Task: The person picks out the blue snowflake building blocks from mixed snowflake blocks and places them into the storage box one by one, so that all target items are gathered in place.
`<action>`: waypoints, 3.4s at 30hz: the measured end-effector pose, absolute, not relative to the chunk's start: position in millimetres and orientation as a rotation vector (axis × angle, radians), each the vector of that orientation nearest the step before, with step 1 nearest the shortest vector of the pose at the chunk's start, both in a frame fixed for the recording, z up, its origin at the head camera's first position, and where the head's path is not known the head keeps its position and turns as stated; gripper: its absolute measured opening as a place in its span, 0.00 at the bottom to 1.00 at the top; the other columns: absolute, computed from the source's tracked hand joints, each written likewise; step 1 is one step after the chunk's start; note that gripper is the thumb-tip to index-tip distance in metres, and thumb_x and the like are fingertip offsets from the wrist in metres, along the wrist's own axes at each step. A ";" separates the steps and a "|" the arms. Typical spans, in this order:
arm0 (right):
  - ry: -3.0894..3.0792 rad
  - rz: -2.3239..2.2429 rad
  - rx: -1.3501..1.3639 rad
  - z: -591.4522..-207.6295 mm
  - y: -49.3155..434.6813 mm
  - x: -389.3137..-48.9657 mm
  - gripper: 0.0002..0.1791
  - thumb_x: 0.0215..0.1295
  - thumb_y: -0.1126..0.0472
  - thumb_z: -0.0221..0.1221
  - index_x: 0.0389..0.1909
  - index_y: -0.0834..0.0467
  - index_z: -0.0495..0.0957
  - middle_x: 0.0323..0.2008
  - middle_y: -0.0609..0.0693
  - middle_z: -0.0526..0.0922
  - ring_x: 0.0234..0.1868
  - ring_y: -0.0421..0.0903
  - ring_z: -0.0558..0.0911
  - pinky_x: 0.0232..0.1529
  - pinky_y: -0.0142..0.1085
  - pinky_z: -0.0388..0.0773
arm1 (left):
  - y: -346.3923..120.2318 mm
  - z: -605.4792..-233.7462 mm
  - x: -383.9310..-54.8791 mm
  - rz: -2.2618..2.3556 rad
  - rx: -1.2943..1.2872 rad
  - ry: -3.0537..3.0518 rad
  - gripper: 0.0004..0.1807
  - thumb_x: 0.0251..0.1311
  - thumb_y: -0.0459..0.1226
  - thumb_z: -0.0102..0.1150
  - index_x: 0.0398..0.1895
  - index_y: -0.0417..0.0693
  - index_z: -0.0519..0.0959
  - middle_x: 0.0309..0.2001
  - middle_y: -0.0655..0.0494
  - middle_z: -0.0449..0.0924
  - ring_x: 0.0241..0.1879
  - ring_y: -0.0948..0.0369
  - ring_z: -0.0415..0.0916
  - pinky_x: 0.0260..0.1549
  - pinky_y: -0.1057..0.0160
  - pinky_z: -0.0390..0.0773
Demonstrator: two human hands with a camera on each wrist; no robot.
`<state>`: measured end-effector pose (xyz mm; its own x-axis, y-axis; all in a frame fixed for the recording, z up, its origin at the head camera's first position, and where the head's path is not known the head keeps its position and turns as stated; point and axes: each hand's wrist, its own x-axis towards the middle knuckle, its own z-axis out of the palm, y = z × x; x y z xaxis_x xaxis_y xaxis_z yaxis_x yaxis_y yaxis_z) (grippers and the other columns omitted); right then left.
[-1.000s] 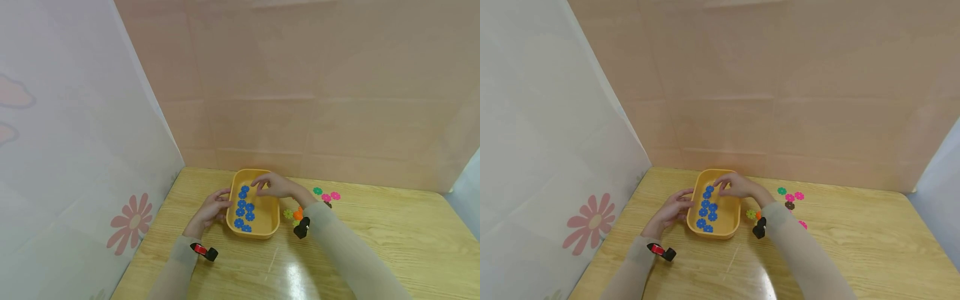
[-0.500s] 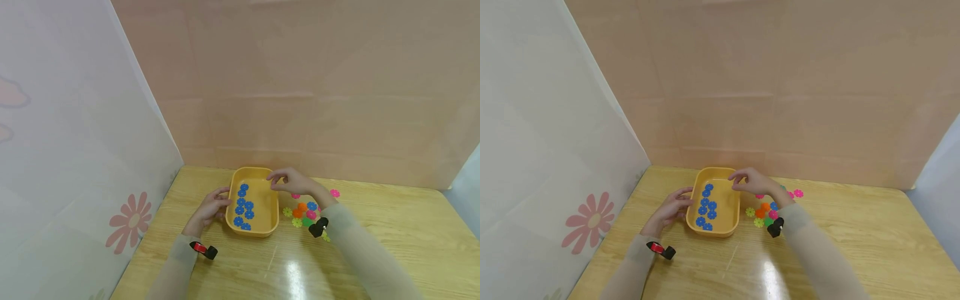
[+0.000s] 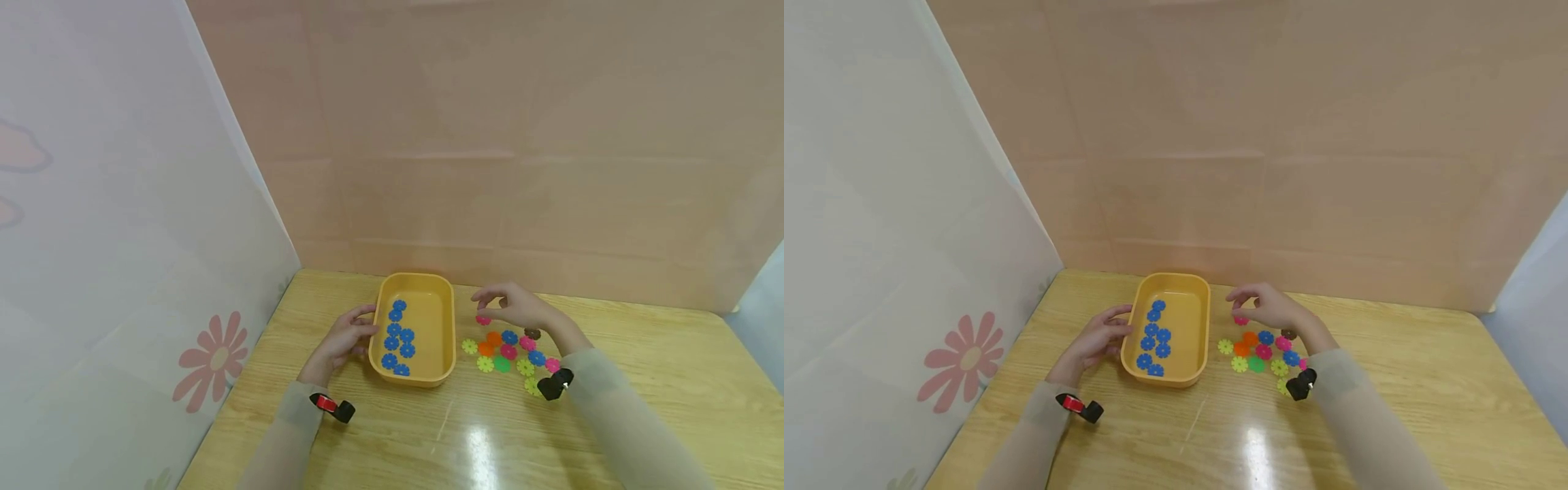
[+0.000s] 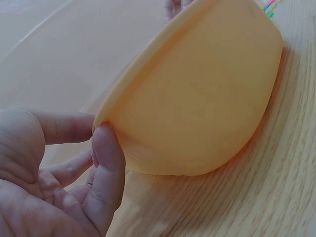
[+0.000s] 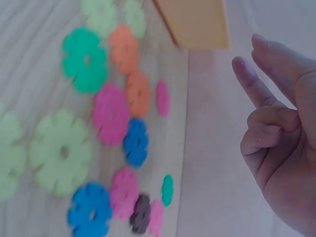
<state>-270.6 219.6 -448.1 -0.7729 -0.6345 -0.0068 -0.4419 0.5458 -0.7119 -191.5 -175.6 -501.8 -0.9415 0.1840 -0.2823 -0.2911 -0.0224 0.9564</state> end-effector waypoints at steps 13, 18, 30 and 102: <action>2.554 -0.955 -0.813 -471.5 261.6 -254.6 0.17 0.72 0.60 0.66 0.58 0.60 0.83 0.45 0.47 0.86 0.51 0.52 0.80 0.55 0.56 0.74 | -175.3 -502.5 -191.0 2.027 -0.122 1.930 0.31 0.69 0.33 0.62 0.75 0.47 0.69 0.56 0.37 0.77 0.42 0.53 0.83 0.25 0.62 0.84; 2.560 -0.935 -0.776 -477.1 274.2 -249.4 0.17 0.72 0.58 0.66 0.58 0.59 0.83 0.48 0.49 0.86 0.50 0.53 0.81 0.55 0.58 0.77 | -175.5 -503.5 -192.2 2.025 -0.117 1.921 0.32 0.69 0.33 0.63 0.75 0.46 0.68 0.57 0.36 0.77 0.42 0.53 0.83 0.26 0.63 0.83; 2.595 -0.842 -0.700 -490.6 284.6 -243.7 0.19 0.66 0.54 0.71 0.55 0.56 0.85 0.49 0.47 0.85 0.44 0.46 0.80 0.50 0.45 0.81 | -175.4 -502.6 -191.0 2.026 -0.104 1.932 0.31 0.70 0.33 0.61 0.75 0.45 0.67 0.58 0.35 0.77 0.41 0.54 0.83 0.25 0.63 0.82; 2.457 -1.161 -0.603 -489.6 284.3 -236.0 0.19 0.69 0.57 0.69 0.58 0.59 0.81 0.43 0.54 0.82 0.37 0.53 0.81 0.33 0.36 0.81 | -175.1 -503.8 -191.9 2.029 -0.101 1.930 0.31 0.69 0.33 0.62 0.75 0.44 0.68 0.57 0.34 0.77 0.41 0.54 0.83 0.26 0.62 0.83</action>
<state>-236.0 284.3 -489.6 -0.8456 -0.5166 -0.1342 -0.2244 0.5722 -0.7888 -191.9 -175.1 -503.8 -0.9403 0.1929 -0.2804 -0.2897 -0.0209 0.9569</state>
